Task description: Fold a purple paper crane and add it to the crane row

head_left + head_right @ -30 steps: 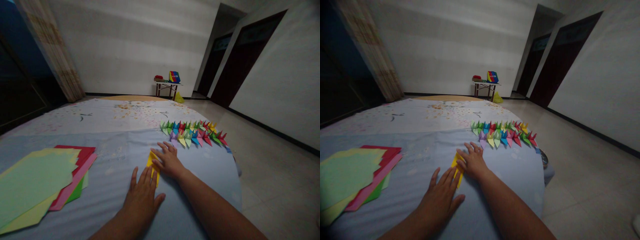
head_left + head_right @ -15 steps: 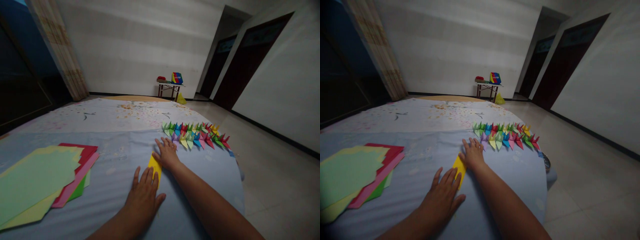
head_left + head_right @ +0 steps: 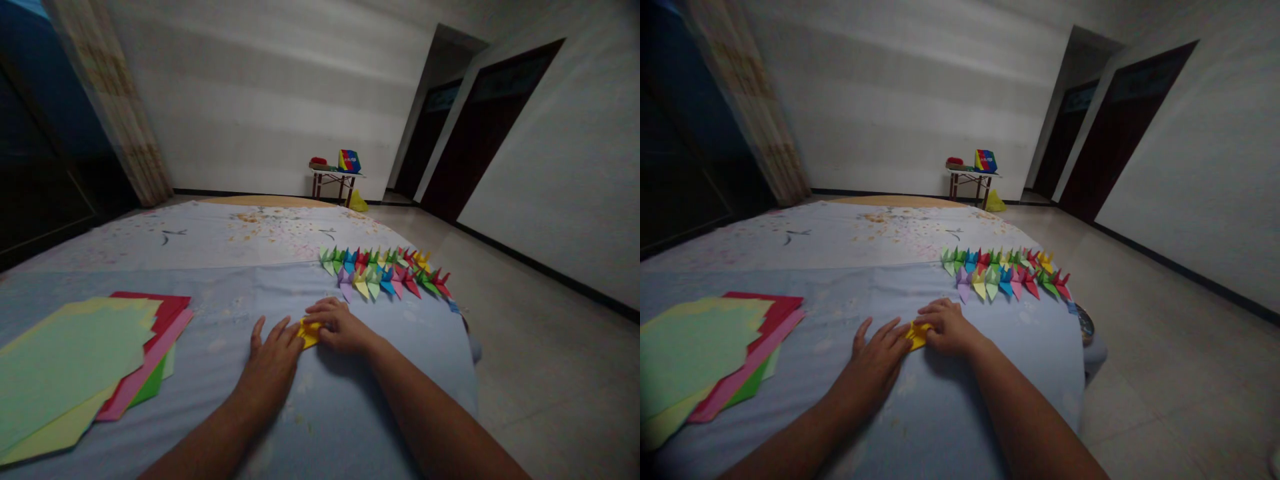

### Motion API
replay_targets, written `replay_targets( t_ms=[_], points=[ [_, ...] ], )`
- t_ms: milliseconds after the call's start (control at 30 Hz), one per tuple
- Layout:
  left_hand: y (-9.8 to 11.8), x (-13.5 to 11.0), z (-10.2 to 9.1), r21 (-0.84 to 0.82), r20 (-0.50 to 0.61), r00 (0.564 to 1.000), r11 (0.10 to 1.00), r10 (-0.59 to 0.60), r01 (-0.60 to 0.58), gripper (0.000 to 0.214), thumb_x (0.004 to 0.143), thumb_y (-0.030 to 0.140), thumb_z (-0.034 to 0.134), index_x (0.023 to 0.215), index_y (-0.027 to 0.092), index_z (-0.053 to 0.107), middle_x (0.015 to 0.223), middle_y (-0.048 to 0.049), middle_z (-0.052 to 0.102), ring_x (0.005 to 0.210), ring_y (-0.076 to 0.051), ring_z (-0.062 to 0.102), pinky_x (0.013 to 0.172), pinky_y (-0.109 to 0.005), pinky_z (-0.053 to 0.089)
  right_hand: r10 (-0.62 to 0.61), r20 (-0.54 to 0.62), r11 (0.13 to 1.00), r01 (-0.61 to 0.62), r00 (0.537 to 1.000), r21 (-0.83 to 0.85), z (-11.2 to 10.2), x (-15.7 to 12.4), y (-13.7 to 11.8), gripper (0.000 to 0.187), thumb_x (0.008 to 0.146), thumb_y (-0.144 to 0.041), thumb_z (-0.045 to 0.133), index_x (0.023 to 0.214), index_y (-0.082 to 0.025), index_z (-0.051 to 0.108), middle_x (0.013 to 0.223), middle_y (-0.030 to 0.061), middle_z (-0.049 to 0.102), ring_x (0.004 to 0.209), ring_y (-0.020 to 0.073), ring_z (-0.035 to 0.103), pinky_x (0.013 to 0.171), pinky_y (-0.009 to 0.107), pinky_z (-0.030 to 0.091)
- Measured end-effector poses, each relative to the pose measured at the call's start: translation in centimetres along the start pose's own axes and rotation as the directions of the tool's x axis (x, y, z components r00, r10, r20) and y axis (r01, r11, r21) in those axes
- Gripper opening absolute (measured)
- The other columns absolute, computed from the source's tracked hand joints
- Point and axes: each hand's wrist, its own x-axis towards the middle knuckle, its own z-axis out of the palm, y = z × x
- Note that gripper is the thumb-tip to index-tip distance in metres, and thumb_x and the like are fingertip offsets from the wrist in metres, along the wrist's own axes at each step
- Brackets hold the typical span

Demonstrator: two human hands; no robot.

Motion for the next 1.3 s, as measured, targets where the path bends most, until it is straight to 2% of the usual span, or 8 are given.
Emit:
replay_targets(
  t_ms=[167, 300, 433, 533, 633, 900, 1100, 1300],
  points=[
    [-1.1, 0.0, 0.0, 0.043, -0.104, 0.99, 0.994, -0.095, 0.1, 0.031, 0.083, 0.01, 0.041, 0.1, 0.025, 0.063, 0.119, -0.0052, 0.062, 0.119, -0.027, 0.047, 0.103, -0.056, 0.016, -0.003, 0.049, 1.0, 0.003, 0.999, 0.004, -0.6, -0.6, 0.1, 0.036, 0.074, -0.032, 0.066, 0.109, -0.028, 0.064, 0.116, 0.0008, 0.062, 0.112, 0.0224, 0.041, 0.098, 0.042, 0.025],
    [-1.0, 0.1, 0.4, -0.056, -0.155, 0.986, 0.997, -0.053, 0.044, 0.035, 0.078, 0.008, 0.046, 0.106, 0.024, 0.059, 0.115, -0.0051, 0.064, 0.114, -0.025, 0.051, 0.103, -0.052, 0.019, 0.014, 0.065, 0.999, -0.012, 0.998, -0.031, -0.9, -0.8, 0.4, 0.043, 0.072, -0.041, 0.07, 0.112, -0.029, 0.062, 0.116, 0.0024, 0.062, 0.114, 0.0239, 0.04, 0.097, 0.041, 0.025],
    [-0.9, 0.2, 0.5, -0.129, -0.122, 0.992, 0.992, -0.018, 0.002, 0.028, 0.082, 0.013, 0.045, 0.103, 0.025, 0.06, 0.11, -0.0036, 0.066, 0.108, -0.023, 0.054, 0.1, -0.051, 0.02, 0.008, 0.008, 0.998, -0.007, 1.0, -0.061, -0.7, -0.7, 0.3, 0.05, 0.07, -0.044, 0.071, 0.117, -0.031, 0.058, 0.121, 0.003, 0.058, 0.117, 0.0237, 0.038, 0.096, 0.04, 0.026],
    [-1.1, 0.3, 0.6, -0.156, -0.099, 0.995, 0.988, -0.016, 0.0, 0.023, 0.084, 0.018, 0.045, 0.098, 0.026, 0.061, 0.107, -0.0028, 0.066, 0.104, -0.021, 0.056, 0.099, -0.05, 0.021, -0.023, -0.008, 0.996, 0.023, 1.0, -0.086, -0.6, -0.6, 0.1, 0.034, 0.072, -0.045, 0.069, 0.103, -0.034, 0.066, 0.119, 0.0002, 0.058, 0.114, 0.0224, 0.039, 0.094, 0.039, 0.026],
    [-1.3, 0.4, 0.7, -0.174, -0.097, 0.995, 0.985, -0.025, 0.008, 0.02, 0.085, 0.02, 0.046, 0.096, 0.026, 0.061, 0.106, -0.0022, 0.066, 0.103, -0.021, 0.056, 0.099, -0.05, 0.019, -0.019, 0.022, 0.995, 0.021, 1.0, -0.1, -0.6, -0.4, 0.0, 0.021, 0.075, -0.046, 0.066, 0.092, -0.035, 0.07, 0.107, 0.0003, 0.062, 0.106, 0.021, 0.042, 0.09, 0.038, 0.027],
    [-1.2, 0.4, 0.5, -0.186, -0.077, 0.995, 0.982, -0.055, 0.04, 0.017, 0.085, 0.024, 0.048, 0.094, 0.025, 0.063, 0.102, -0.0018, 0.066, 0.101, -0.021, 0.054, 0.093, -0.046, 0.022, -0.004, 0.043, 1.0, 0.004, 0.999, -0.019, -0.5, -0.4, 0.2, 0.023, 0.076, -0.049, 0.063, 0.089, -0.032, 0.072, 0.088, 0.0018, 0.066, 0.093, 0.0182, 0.047, 0.083, 0.035, 0.028],
    [-1.5, 0.5, 0.9, -0.206, -0.069, 0.996, 0.978, -0.053, 0.038, 0.016, 0.085, 0.027, 0.049, 0.091, 0.025, 0.065, 0.096, -0.0026, 0.066, 0.096, -0.021, 0.053, 0.09, -0.044, 0.024, 0.006, 0.064, 1.0, -0.004, 0.998, -0.028, -0.6, -0.5, 0.1, 0.021, 0.081, -0.044, 0.06, 0.086, -0.028, 0.072, 0.086, 0.0024, 0.067, 0.091, 0.0173, 0.05, 0.082, 0.034, 0.028],
    [-1.4, 1.0, 0.7, -0.242, -0.035, 0.994, 0.966, -0.104, 0.092, 0.02, 0.086, 0.032, 0.046, 0.087, 0.026, 0.066, 0.092, 0.0008, 0.063, 0.093, -0.022, 0.053, 0.087, -0.044, 0.027, 0.048, 0.046, 0.999, -0.048, 0.998, -0.01, -0.7, -0.5, -0.1, 0.021, 0.081, -0.043, 0.06, 0.083, -0.026, 0.072, 0.083, 0.0014, 0.067, 0.089, 0.0171, 0.05, 0.08, 0.033, 0.028]
  ],
)
